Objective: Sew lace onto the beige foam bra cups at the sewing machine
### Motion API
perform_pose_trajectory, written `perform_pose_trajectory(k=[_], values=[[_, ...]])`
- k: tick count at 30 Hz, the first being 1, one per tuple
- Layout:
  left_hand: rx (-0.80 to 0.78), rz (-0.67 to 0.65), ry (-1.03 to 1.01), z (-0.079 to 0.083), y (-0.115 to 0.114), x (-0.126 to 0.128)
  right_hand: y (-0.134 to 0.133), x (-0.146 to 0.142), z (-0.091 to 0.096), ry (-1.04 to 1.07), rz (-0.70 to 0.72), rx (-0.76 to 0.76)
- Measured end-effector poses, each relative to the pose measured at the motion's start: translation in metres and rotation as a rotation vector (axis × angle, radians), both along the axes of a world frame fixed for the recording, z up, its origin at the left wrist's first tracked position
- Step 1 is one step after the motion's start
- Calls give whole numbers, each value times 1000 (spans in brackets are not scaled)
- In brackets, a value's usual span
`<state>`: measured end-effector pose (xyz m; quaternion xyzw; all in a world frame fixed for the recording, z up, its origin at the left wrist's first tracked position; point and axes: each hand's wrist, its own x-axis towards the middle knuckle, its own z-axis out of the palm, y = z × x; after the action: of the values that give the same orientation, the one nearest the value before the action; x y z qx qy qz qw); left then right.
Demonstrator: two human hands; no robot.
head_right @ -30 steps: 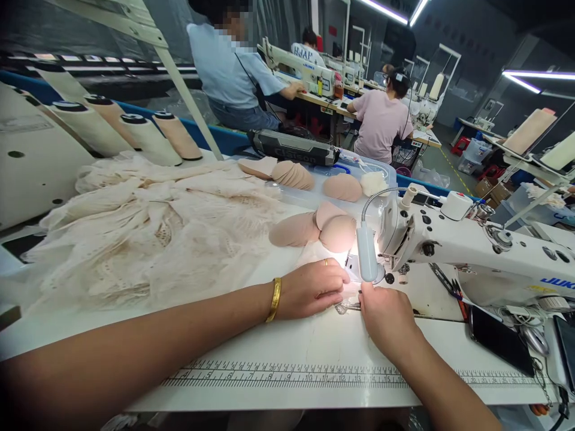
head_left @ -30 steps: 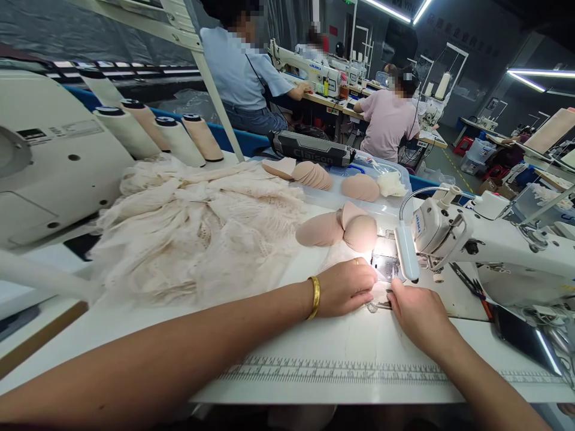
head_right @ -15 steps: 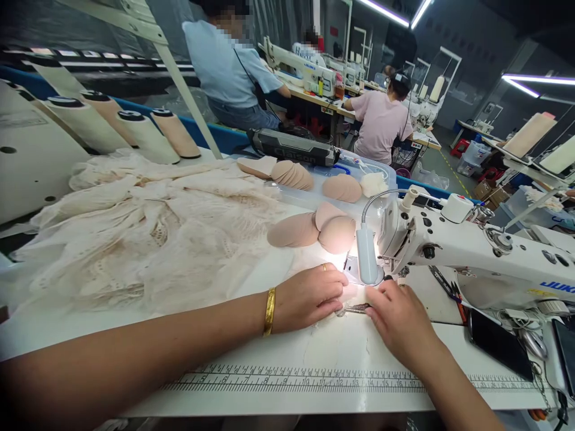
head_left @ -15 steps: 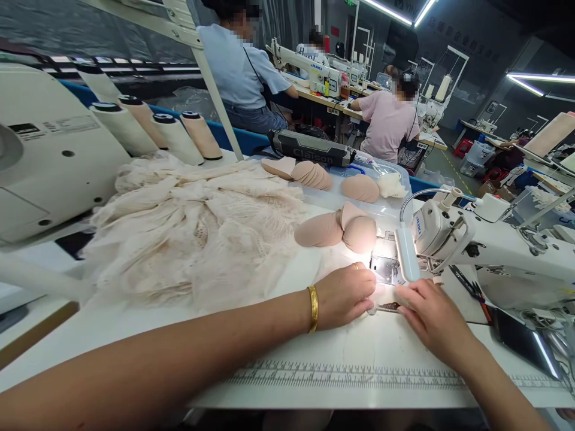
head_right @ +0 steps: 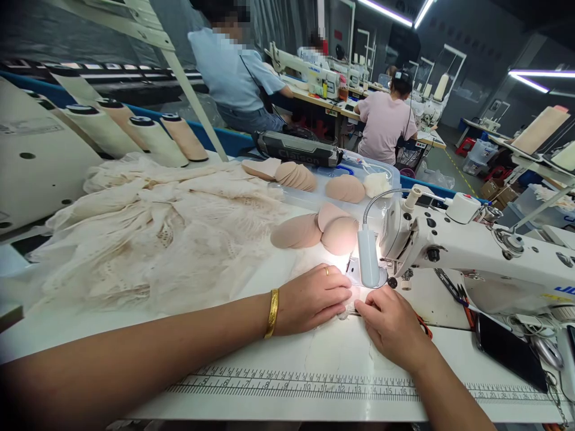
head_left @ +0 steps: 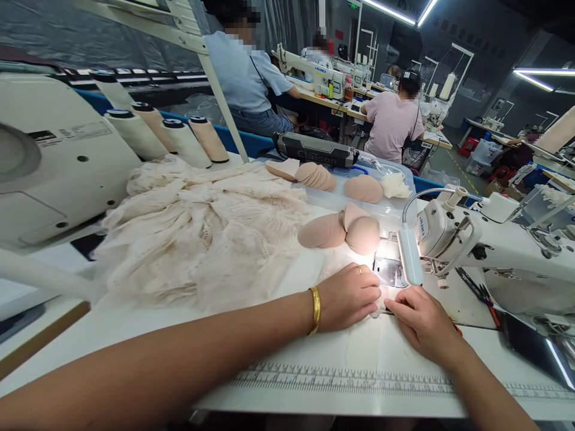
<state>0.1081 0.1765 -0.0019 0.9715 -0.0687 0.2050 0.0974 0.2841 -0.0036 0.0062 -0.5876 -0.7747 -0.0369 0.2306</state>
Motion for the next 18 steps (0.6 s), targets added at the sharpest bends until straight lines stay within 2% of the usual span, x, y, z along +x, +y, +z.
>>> perform_pose_trajectory(k=[4,10,13,18], values=[[-32,-11,-19,-1,2,1,1,-2,-1,-6,-27,-10],[-212,36,-138,5,9,-2,1,-2,-2,-6,-37,-18],[-130,-16,-170,7,8,-3,1,-2,-1,-12,-44,-19],[-1,-71,-79,4,2,1,2,-4,-1,-19,-59,-15]])
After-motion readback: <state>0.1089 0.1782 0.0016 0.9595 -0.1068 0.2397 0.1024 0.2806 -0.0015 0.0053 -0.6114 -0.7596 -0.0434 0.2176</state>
